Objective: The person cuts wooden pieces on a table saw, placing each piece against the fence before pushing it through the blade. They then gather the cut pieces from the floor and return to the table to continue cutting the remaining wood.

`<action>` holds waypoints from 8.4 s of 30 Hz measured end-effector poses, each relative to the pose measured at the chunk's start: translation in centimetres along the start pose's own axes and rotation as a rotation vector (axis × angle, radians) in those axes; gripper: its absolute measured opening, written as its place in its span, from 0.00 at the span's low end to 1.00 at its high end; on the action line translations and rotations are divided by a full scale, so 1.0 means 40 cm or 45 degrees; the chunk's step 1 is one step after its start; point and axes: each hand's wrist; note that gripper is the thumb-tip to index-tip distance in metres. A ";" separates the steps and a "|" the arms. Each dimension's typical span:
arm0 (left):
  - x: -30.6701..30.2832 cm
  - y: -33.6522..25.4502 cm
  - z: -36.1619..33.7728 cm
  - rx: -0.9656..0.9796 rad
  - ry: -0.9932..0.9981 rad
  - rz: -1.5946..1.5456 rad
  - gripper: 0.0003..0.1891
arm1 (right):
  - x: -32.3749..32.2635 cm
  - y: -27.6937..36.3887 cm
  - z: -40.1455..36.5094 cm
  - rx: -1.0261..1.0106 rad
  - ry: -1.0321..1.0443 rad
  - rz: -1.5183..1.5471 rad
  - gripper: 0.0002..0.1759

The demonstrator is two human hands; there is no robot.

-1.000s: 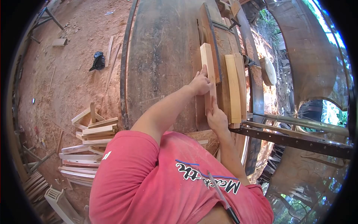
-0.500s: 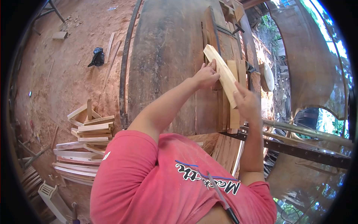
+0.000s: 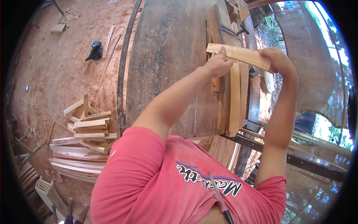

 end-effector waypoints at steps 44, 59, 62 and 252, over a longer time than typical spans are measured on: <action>0.076 -0.019 -0.800 -0.428 -0.562 -0.774 0.11 | 0.679 -0.667 -0.099 0.293 -0.724 0.304 0.37; -0.187 0.528 -1.539 -1.755 -0.925 0.488 0.36 | 0.607 -0.539 -0.218 -0.029 -0.469 0.487 0.26; -0.201 0.532 -1.480 -1.512 -1.097 0.104 0.34 | 0.598 -0.500 -0.286 -0.061 -0.408 0.437 0.25; 0.242 0.162 -0.296 -0.036 0.286 0.336 0.26 | 0.948 -0.227 -0.357 0.115 -0.292 0.016 0.39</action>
Point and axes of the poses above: each hand's wrist, its own z-axis towards the middle knuckle, its own x-axis out of the palm, y = z × x, and after that the axes turned 13 degrees about y, right-handed
